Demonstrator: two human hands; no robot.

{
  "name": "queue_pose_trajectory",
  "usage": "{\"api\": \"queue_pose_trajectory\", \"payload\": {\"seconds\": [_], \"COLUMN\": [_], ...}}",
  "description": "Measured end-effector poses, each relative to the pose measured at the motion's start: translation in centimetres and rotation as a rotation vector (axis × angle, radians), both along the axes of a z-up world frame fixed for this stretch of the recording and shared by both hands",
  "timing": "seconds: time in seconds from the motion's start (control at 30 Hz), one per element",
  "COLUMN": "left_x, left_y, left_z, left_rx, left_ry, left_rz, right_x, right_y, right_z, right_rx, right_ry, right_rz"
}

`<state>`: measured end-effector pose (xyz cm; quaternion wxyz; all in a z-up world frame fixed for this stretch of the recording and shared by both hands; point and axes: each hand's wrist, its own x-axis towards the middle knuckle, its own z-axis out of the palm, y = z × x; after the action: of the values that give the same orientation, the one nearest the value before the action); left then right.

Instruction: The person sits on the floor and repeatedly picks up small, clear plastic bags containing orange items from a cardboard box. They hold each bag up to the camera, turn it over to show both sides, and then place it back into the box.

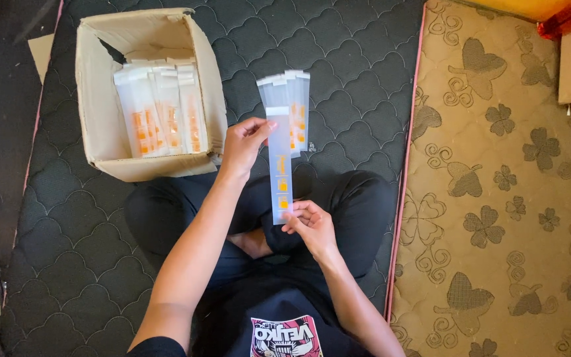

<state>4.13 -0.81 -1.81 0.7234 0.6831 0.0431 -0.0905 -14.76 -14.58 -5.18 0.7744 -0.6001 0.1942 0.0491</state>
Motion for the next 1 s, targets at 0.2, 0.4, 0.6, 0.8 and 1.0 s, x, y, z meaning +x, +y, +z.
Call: {"api": "queue_pose_trajectory", "payload": {"seconds": [0.2,0.4,0.6,0.8,1.0], "left_x": [0.0,0.1,0.0,-0.4,-0.2], "left_y": [0.3,0.5,0.4,0.1,0.2], "left_z": [1.2,1.2,1.2,2.3,2.0], "left_rx": [0.012,0.027,0.017,-0.051,-0.011], "left_ry": [-0.014,-0.02,-0.015,-0.045,-0.067], "left_rz": [-0.028,-0.055,-0.053,-0.011,0.003], "right_x": [-0.1,-0.2,-0.2,-0.1,-0.1], "right_y": [0.3,0.2,0.2,0.1,0.3], "right_z": [-0.1,-1.5,-1.5,-1.5,0.5], "right_rx": [-0.002,0.004,0.0,-0.019,-0.118], "right_ry": [-0.028,-0.053,-0.063,-0.035,-0.055], "right_rz": [-0.005,0.001,-0.009,0.032,0.146]}}
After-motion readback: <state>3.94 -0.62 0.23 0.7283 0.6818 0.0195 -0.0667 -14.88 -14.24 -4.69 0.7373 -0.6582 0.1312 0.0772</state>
